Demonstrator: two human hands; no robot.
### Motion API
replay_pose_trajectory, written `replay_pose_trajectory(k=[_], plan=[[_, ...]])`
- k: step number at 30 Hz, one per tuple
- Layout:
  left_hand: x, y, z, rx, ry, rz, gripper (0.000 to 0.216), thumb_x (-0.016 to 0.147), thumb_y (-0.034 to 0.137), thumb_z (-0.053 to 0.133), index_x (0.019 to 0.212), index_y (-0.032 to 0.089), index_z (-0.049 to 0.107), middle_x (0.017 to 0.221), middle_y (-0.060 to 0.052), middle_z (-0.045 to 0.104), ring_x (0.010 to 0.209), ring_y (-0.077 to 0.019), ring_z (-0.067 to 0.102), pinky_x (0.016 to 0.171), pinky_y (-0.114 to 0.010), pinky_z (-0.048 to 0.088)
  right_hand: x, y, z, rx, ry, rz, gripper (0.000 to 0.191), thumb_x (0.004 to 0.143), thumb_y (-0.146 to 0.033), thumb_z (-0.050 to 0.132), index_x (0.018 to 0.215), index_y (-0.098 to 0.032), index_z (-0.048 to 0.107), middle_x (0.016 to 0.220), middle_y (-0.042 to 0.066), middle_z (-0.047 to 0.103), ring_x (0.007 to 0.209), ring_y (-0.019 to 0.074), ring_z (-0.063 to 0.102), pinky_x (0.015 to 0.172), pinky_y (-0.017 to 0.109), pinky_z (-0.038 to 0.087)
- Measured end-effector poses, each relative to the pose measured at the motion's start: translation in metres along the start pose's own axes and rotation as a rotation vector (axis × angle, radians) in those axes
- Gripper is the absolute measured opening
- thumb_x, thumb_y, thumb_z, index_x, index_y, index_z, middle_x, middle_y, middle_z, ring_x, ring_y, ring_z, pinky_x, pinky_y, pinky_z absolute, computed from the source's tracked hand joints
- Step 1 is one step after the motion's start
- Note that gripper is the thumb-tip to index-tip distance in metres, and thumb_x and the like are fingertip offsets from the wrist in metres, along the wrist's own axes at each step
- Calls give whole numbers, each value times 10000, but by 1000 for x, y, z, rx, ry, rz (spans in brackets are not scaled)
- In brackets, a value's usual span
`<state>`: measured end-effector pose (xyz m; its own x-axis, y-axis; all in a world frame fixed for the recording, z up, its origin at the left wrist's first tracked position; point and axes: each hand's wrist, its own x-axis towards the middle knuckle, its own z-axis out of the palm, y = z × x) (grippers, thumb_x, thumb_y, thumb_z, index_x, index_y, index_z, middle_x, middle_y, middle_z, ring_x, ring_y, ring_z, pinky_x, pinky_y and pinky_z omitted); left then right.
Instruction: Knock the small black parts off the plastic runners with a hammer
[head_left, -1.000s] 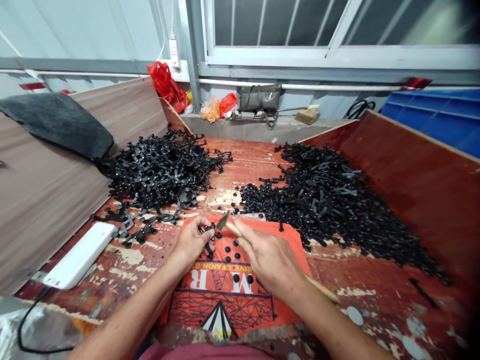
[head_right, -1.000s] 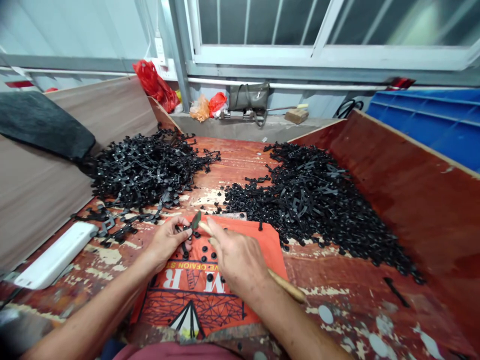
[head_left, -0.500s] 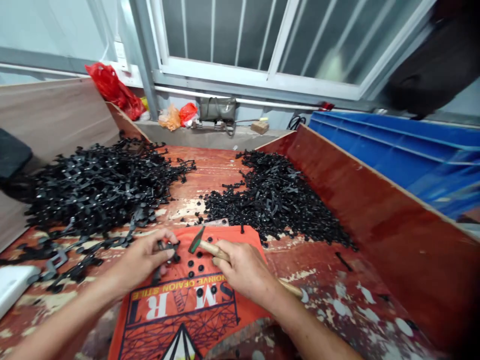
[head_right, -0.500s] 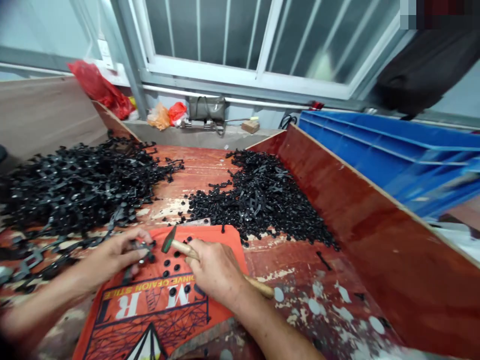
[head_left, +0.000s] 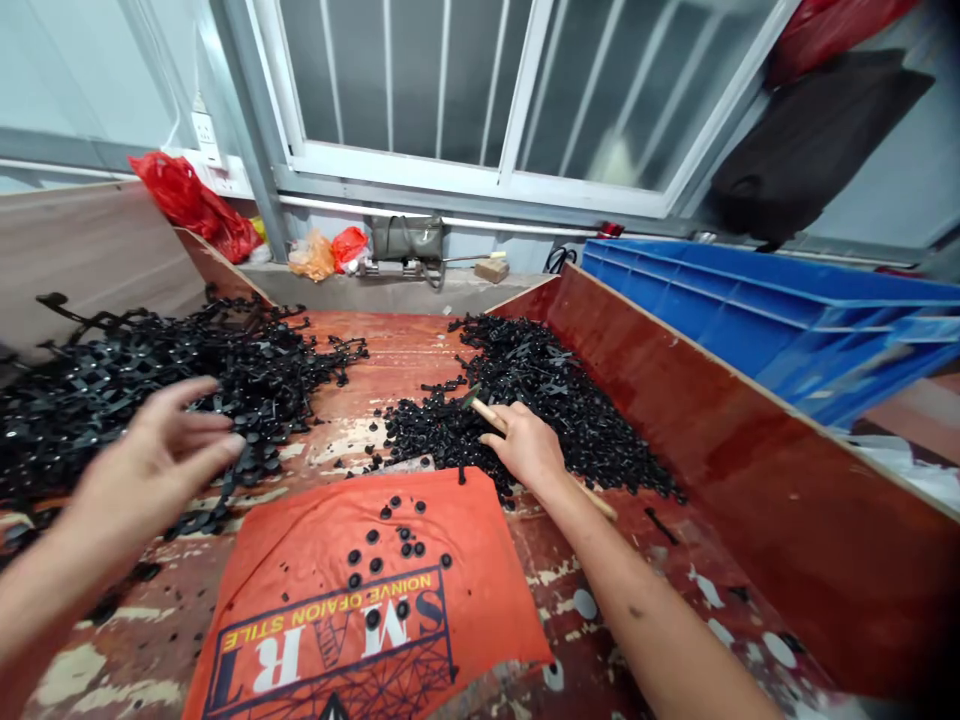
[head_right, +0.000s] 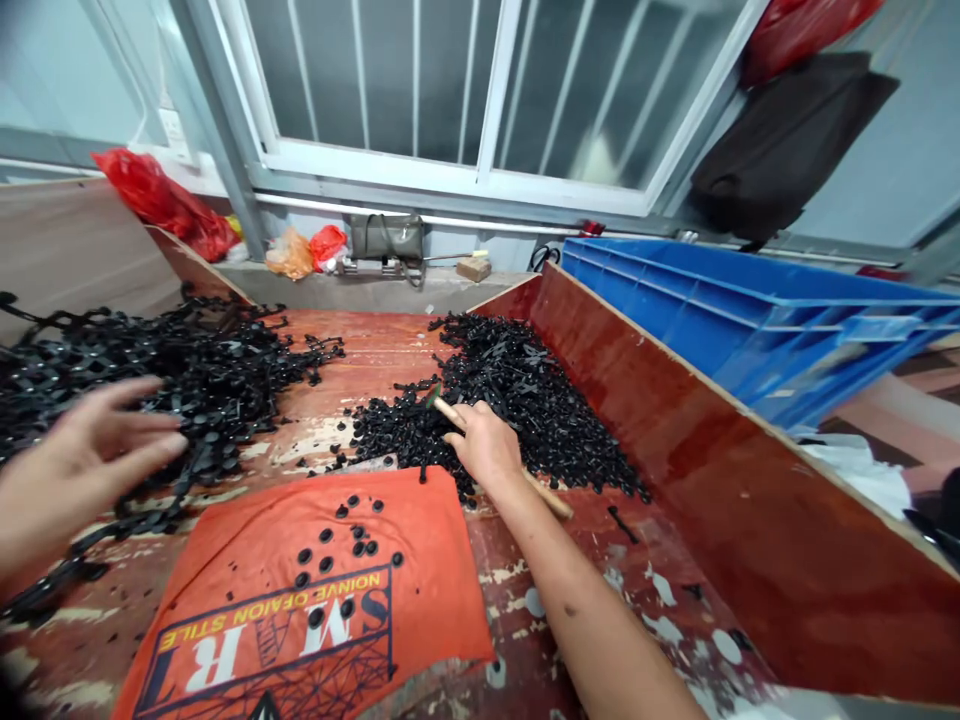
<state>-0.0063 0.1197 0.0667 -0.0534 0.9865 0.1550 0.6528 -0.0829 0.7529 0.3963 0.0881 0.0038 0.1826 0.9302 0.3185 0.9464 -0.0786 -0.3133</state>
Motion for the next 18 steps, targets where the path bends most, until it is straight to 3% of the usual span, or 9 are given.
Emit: replay_pose_trajectory(k=[2, 4, 8, 10, 13, 15, 18], plan=[[-26, 1, 26, -161, -196, -72, 725, 652, 637, 678, 1213, 191, 568, 932, -63, 683, 895, -234, 655, 802, -352, 529, 4, -5, -2, -12, 15, -6, 63, 813, -310, 662, 834, -263, 698, 814, -5, 596, 662, 141, 545, 576, 255, 314], [-47, 3, 44, -273, -309, -108, 568, 672, 569, 714, 1084, 184, 644, 854, -45, 677, 840, -217, 635, 783, -324, 503, 5, -7, -11, -8, 74, 9, 140, 868, -307, 588, 797, -230, 681, 820, 14, 594, 666, 148, 535, 578, 266, 306], [-75, 12, 66, -462, -592, -177, 407, 761, 457, 696, 1064, 188, 656, 845, -39, 668, 756, -179, 611, 707, -287, 475, -5, -19, -43, 54, 230, 57, 224, 921, -363, 512, 874, -195, 652, 833, 39, 607, 731, 179, 539, 630, 278, 334], [-83, 21, 74, -530, -642, -179, 435, 776, 418, 693, 1155, 213, 626, 905, -48, 665, 808, -188, 619, 740, -299, 484, -18, -34, -55, 132, 244, 53, 251, 926, -407, 499, 908, -202, 643, 734, 2, 597, 658, 161, 525, 617, 264, 356], [-94, 40, 84, -590, -613, -160, 593, 802, 391, 677, 1354, 277, 493, 1085, -78, 650, 998, -226, 611, 864, -334, 477, -39, -65, -58, 633, 69, 38, 179, 849, -372, 597, 834, -200, 644, 704, -21, 611, 624, 146, 526, 582, 243, 385], [-100, 51, 89, -632, -633, -133, 653, 830, 390, 650, 1430, 296, 409, 1167, -85, 625, 1077, -234, 584, 925, -342, 454, -51, -84, -51, 834, -69, 34, 149, 805, -338, 634, 809, -191, 654, 742, -8, 648, 662, 155, 560, 619, 251, 421], [-110, 55, 95, -708, -649, -116, 685, 856, 392, 617, 1473, 272, 348, 1016, -53, 635, 939, -191, 592, 871, -314, 457, -63, -103, -39, 1019, -205, 45, 144, 771, -320, 660, 805, -181, 671, 799, 17, 682, 726, 174, 597, 687, 275, 453]])
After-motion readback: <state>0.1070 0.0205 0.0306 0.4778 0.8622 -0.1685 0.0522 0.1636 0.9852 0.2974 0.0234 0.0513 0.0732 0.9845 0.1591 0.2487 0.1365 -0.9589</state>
